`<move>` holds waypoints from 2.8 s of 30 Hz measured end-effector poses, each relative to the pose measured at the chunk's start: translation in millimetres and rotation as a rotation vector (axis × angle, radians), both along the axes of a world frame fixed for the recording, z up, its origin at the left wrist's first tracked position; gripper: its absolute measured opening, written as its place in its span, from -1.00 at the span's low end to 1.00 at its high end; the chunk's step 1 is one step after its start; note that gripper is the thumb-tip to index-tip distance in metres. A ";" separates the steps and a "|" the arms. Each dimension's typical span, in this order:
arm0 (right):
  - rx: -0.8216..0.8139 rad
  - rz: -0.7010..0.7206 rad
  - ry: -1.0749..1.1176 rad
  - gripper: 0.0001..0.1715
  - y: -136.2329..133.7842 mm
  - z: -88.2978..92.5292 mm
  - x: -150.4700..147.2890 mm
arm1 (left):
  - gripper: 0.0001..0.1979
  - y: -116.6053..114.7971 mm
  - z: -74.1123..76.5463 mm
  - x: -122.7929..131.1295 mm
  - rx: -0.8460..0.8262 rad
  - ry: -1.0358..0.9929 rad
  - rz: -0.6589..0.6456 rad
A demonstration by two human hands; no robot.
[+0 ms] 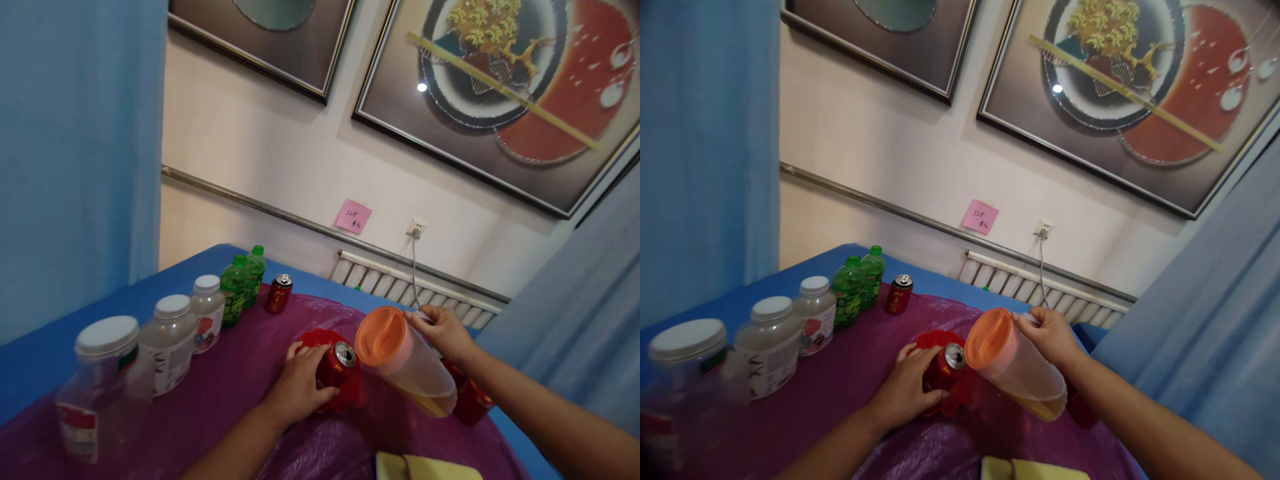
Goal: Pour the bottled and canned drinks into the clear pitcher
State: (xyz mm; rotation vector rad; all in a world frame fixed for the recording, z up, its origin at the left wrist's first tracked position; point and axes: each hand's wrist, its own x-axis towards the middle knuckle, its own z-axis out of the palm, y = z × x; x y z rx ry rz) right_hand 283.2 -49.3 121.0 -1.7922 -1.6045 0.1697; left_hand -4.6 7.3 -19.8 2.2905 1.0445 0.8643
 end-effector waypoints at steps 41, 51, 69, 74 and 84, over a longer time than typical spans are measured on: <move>-0.035 0.021 -0.032 -0.35 2.9 -4.8 5.3 | -0.23 -0.1 -2.2 0.0 -0.023 0.026 -0.005; -0.043 0.011 -0.022 -0.36 2.4 -3.8 3.6 | -0.23 -0.2 -0.4 0.3 -0.031 0.034 -0.011; -0.047 0.011 -0.054 -0.34 0.7 -5.1 3.5 | -0.22 0.2 -2.1 0.2 -0.012 0.018 -0.009; -0.048 0.007 -0.082 -0.34 1.7 -7.0 6.2 | -0.23 0.0 -1.8 0.3 -0.009 0.020 0.002; -0.053 0.014 -0.061 -0.36 -0.1 -4.3 2.8 | -0.23 -0.9 0.5 -0.1 -0.020 0.026 -0.011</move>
